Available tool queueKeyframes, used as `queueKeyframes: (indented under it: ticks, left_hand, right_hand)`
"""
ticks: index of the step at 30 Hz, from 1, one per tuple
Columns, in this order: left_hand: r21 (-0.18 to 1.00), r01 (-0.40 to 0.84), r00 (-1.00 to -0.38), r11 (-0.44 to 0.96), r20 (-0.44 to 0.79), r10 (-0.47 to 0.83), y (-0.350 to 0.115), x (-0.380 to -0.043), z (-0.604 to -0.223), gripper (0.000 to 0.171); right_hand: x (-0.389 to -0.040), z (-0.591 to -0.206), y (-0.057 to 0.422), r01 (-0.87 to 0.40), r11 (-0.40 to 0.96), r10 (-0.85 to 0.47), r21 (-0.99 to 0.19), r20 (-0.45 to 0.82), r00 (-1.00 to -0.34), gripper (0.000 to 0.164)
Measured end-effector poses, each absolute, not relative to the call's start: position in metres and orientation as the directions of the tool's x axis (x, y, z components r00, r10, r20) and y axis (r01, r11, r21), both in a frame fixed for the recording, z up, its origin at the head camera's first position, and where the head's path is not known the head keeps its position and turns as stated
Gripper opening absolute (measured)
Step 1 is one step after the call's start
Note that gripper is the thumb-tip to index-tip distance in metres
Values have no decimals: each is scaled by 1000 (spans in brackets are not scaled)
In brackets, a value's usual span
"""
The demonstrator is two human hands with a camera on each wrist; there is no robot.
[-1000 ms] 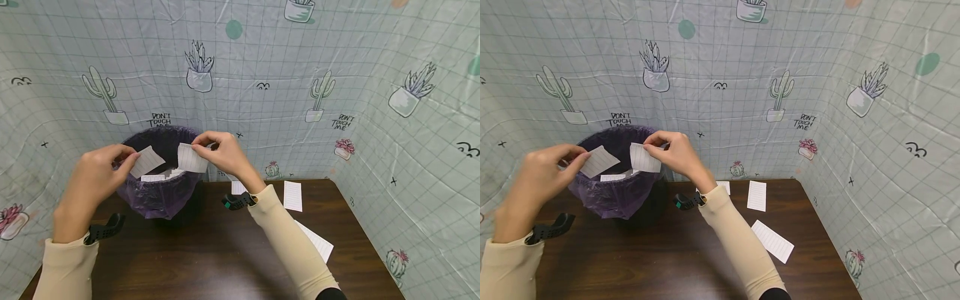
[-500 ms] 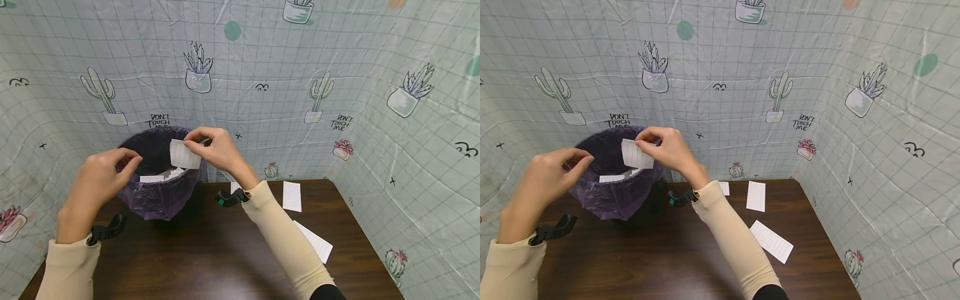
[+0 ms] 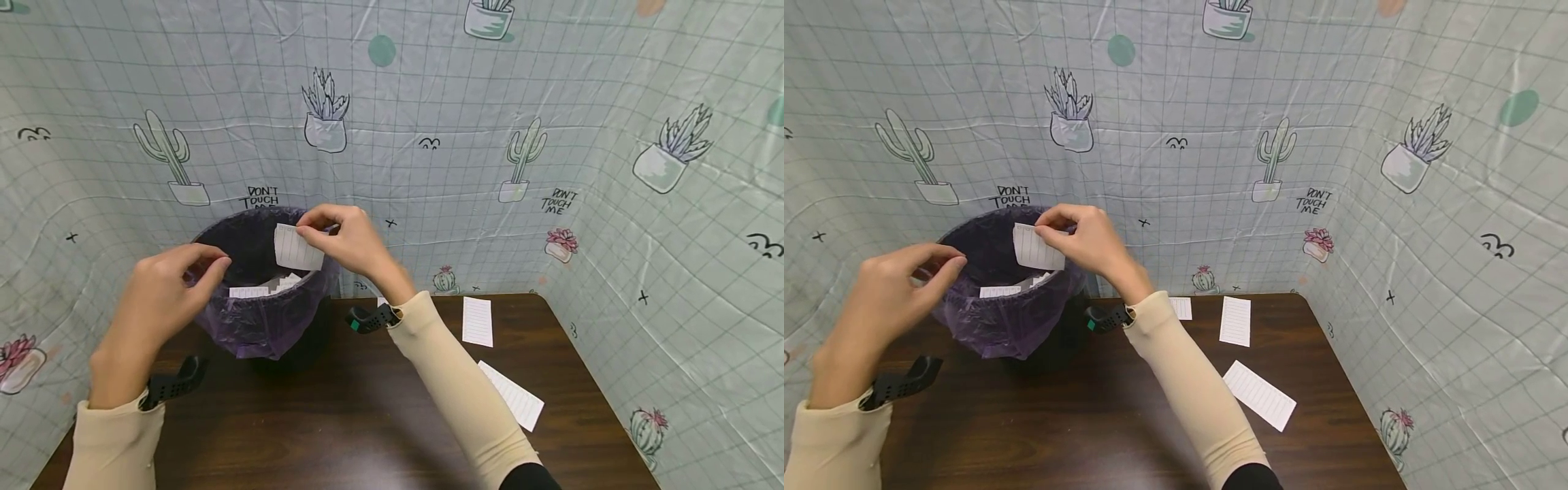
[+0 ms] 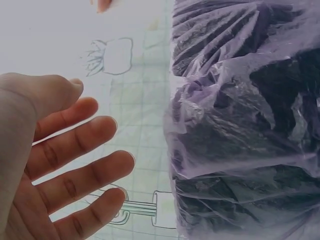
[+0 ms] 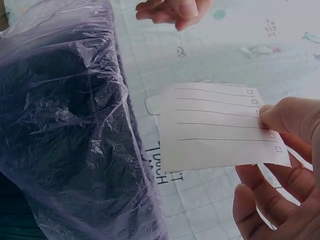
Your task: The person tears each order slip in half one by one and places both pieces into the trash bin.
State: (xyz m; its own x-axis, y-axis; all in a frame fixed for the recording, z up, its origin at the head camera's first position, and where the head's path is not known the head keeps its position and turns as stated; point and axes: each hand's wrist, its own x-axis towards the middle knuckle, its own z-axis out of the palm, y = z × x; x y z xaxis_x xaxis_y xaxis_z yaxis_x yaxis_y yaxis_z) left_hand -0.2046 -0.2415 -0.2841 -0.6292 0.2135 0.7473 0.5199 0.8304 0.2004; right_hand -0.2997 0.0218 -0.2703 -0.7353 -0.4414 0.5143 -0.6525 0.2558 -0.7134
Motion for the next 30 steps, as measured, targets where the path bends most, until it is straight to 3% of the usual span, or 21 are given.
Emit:
queueKeyframes:
  ticks: [30]
  left_hand:
    - [283, 583, -569, 761, 811, 135, -243, -194, -292, 18]
  right_hand:
    - [-309, -273, 7, -605, 317, -459, -731, 440, -772, 17]
